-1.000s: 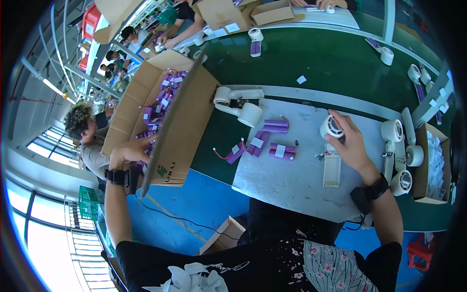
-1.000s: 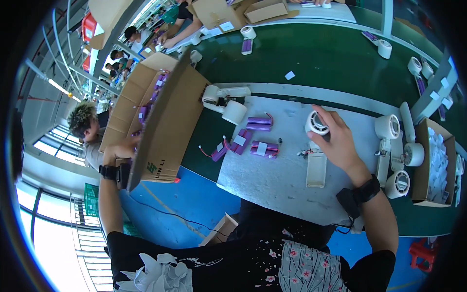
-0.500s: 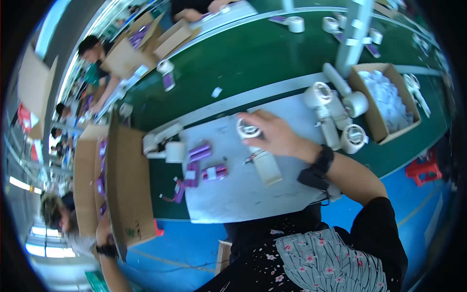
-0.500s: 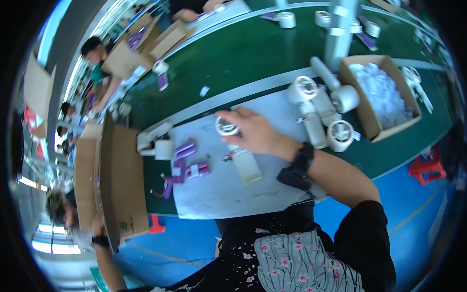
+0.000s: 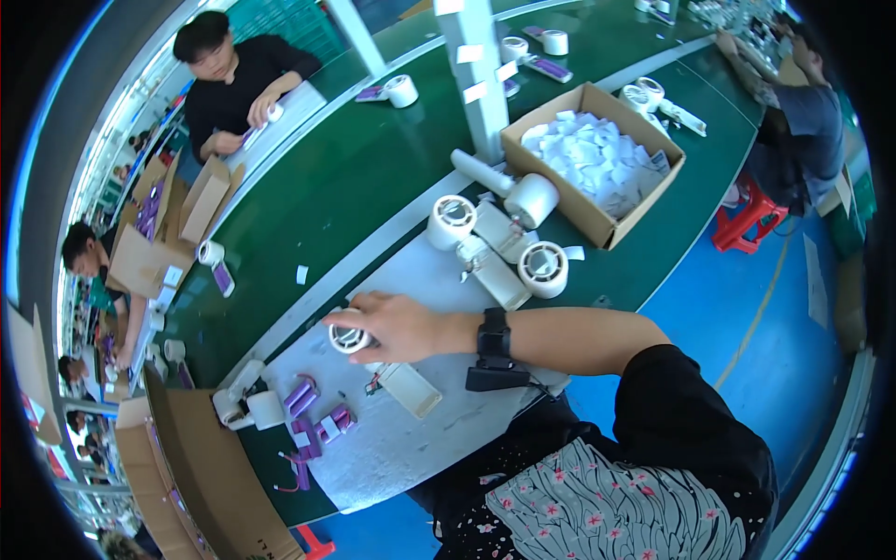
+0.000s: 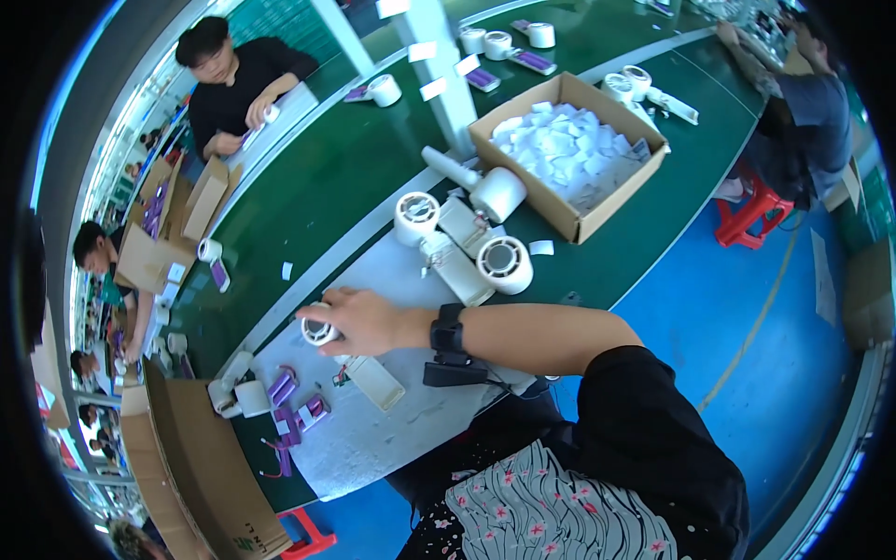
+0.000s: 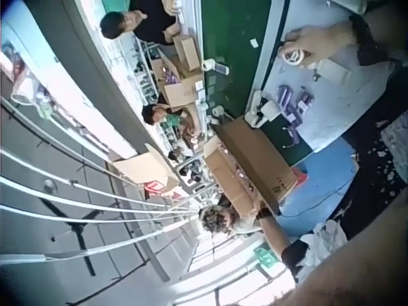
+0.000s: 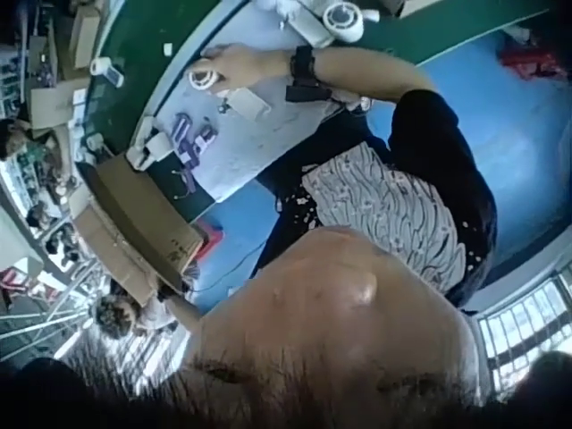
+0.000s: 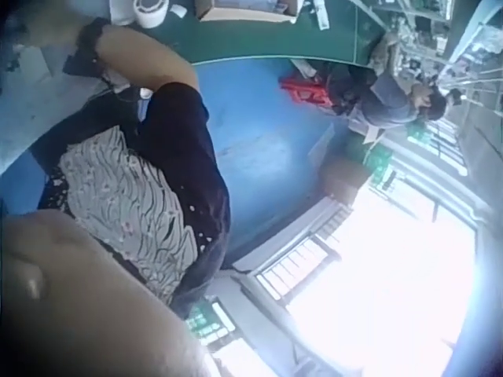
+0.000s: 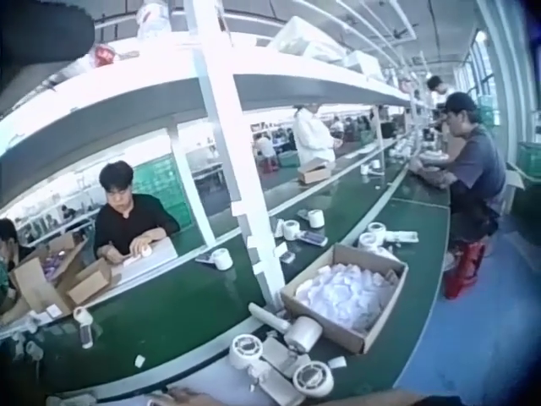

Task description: Assembling small electronic components by attaching circuit boards to battery units at a factory workbench.

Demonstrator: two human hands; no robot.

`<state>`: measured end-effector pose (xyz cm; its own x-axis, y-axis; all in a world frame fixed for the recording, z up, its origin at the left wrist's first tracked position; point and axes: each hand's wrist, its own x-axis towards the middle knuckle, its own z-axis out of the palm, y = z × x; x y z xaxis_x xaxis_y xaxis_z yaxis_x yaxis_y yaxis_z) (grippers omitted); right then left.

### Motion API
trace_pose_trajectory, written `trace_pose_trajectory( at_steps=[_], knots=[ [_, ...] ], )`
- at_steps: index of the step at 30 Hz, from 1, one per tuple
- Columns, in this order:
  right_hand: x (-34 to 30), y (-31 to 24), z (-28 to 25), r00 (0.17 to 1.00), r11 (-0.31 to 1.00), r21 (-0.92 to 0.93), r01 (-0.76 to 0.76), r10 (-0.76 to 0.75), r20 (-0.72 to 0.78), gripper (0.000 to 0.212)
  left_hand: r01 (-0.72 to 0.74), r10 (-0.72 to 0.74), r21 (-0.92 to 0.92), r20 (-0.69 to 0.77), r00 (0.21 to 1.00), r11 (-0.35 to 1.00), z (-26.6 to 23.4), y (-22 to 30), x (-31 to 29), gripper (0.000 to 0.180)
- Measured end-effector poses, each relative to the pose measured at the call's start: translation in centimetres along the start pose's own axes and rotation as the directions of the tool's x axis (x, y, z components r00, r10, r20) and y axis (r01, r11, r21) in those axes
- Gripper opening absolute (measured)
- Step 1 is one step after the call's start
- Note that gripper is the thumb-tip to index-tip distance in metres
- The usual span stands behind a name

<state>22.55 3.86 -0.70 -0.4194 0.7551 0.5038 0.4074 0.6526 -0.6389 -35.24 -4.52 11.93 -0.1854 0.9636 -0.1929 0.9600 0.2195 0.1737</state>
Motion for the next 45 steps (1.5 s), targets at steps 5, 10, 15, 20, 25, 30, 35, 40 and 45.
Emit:
trace_pose_trajectory(
  at_steps=[5, 10, 15, 20, 25, 30, 35, 40, 45],
  knots=[
    [-0.2, -0.3, 0.3, 1.0, 0.999, 0.031, -0.017, 0.016, 0.018, 0.061, -0.116, 0.115, -0.013, -0.035, 0.993, 0.993, -2.7, 4.1, 4.2, 0.052],
    [-0.2, -0.1, 0.3, 0.998, 0.998, 0.058, -0.028, 0.025, 0.051, 0.061, -0.214, 0.211, -0.064, -0.052, 0.976, 0.975, -2.9, 8.1, 7.7, 0.05],
    [0.0, 0.0, 0.1, 0.998, 0.998, 0.051, -0.035, 0.032, 0.056, 0.062, -0.293, 0.286, -0.148, -0.065, 0.956, 0.945, -1.6, 11.1, 10.9, 0.048],
    [0.1, -0.1, 0.3, 0.995, 0.997, 0.053, -0.048, 0.043, 0.089, 0.063, -0.351, 0.338, -0.247, -0.093, 0.936, 0.903, 0.0, 13.3, 13.4, 0.046],
    [0.3, -0.1, 1.3, 0.999, 0.996, 0.084, -0.018, 0.015, 0.047, 0.064, -0.379, 0.355, -0.346, -0.133, 0.925, 0.858, 1.6, 14.2, 14.3, 0.044],
    [0.3, 0.1, 0.4, 0.998, 0.995, 0.088, -0.036, 0.03, 0.062, 0.064, -0.395, 0.365, -0.427, -0.153, 0.918, 0.814, 2.7, 14.8, 15.0, 0.042],
    [0.1, 0.1, 0.4, 0.998, 0.996, 0.085, -0.039, 0.034, 0.057, 0.065, -0.406, 0.372, -0.485, -0.17, 0.912, 0.774, 2.8, 15.5, 15.5, 0.04],
    [0.2, 0.0, 1.7, 0.999, 0.995, 0.1, 0.023, -0.027, 0.036, 0.065, -0.356, 0.304, -0.519, -0.186, 0.934, 0.777, 1.7, 12.7, 12.5, 0.038],
    [-0.1, 1.2, 0.8, 0.996, 0.993, 0.087, 0.083, -0.081, -0.025, 0.06, -0.103, -0.021, -0.502, -0.234, 0.972, 0.859, -3.2, 0.8, -4.1, 0.036]
  ],
)
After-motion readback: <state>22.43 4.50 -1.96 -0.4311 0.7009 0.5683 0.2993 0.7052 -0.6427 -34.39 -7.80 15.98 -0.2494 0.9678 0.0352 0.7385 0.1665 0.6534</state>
